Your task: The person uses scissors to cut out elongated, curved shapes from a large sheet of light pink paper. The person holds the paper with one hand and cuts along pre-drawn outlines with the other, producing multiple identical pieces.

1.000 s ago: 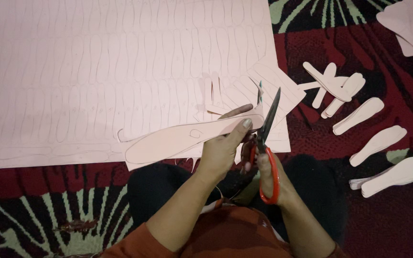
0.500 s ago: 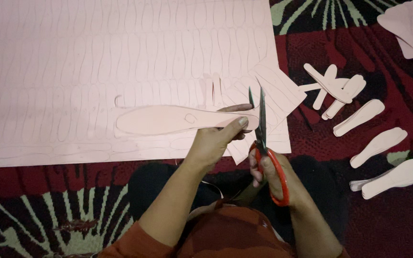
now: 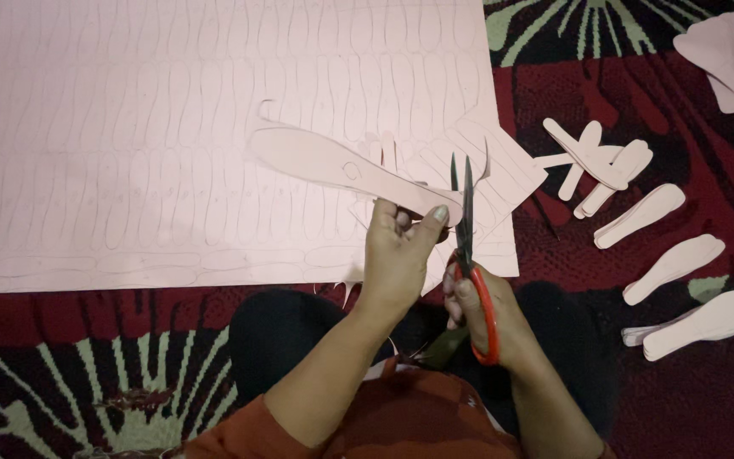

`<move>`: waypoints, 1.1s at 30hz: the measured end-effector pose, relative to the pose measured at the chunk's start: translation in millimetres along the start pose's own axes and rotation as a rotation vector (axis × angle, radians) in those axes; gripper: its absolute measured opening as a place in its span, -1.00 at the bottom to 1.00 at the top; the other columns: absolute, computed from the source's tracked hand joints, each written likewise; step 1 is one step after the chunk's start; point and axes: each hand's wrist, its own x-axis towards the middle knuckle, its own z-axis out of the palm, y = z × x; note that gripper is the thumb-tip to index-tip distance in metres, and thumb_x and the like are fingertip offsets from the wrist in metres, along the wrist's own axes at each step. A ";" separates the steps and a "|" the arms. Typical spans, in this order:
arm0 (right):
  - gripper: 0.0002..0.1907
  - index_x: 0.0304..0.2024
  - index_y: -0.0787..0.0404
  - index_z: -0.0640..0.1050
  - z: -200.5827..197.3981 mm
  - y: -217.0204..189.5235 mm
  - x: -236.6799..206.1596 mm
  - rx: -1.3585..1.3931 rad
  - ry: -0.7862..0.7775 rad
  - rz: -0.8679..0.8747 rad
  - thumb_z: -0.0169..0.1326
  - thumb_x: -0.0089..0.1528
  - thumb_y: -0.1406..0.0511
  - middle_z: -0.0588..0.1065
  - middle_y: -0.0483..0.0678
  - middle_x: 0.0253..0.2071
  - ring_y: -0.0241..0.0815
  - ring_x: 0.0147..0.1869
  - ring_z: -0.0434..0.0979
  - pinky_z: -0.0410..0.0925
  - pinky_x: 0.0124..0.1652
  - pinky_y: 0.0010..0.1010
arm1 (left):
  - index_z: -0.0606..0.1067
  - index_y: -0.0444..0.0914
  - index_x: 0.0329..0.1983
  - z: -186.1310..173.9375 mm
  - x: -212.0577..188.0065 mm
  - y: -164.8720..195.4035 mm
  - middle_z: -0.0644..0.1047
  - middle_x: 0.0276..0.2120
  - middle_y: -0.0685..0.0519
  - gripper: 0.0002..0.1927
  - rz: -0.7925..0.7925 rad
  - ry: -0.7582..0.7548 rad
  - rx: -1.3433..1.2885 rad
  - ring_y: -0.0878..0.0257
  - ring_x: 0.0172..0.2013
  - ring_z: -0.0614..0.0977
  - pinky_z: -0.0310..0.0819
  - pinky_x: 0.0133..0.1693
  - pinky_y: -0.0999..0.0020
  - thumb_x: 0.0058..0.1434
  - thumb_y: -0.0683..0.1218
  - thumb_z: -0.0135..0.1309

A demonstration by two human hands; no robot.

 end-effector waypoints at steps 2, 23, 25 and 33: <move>-0.50 -0.14 0.30 0.44 0.4 -0.8 1.3 0.008 0.029 0.089 -0.07 0.36 -0.04 0.39 -0.07 -0.44 -0.26 -0.42 0.39 0.40 -0.36 -0.38 | 0.33 -0.38 0.08 0.5 -1.5 0.0 0.55 -0.14 -0.03 -0.72 0.023 -0.027 0.001 0.39 -0.24 0.58 0.55 -0.19 0.50 0.35 -0.25 0.07; -0.30 -0.14 0.31 0.45 -9.3 -17.1 -7.8 -0.043 -0.091 -0.056 -0.14 0.29 -0.22 0.36 -0.11 -0.44 -0.28 -0.38 0.35 0.38 -0.33 -0.39 | 0.28 -0.38 0.20 -2.4 -8.4 30.7 0.54 -0.17 -0.02 -0.59 -0.069 -0.157 0.360 0.38 -0.24 0.54 0.50 -0.22 0.49 0.34 -0.21 0.07; -0.33 -0.16 0.30 0.45 -10.7 -18.7 -8.1 -0.048 -0.106 -0.033 -0.12 0.29 -0.20 0.36 -0.12 -0.46 -0.28 -0.40 0.34 0.37 -0.34 -0.40 | 0.23 -0.37 0.31 -5.3 -9.5 37.1 0.54 -0.15 -0.01 -0.49 -0.061 -0.190 0.380 0.38 -0.20 0.55 0.50 -0.16 0.47 0.33 -0.20 0.05; -0.49 -0.19 0.26 0.43 -14.6 -29.0 -12.6 -0.070 -0.157 -0.005 -0.09 0.32 -0.07 0.33 -0.14 -0.50 -0.30 -0.47 0.32 0.30 -0.45 -0.44 | 0.09 -0.35 0.48 -7.6 -6.7 53.0 0.56 -0.06 -0.08 -0.27 -0.112 -0.254 0.497 0.28 -0.10 0.58 0.52 -0.03 0.38 0.30 -0.17 0.08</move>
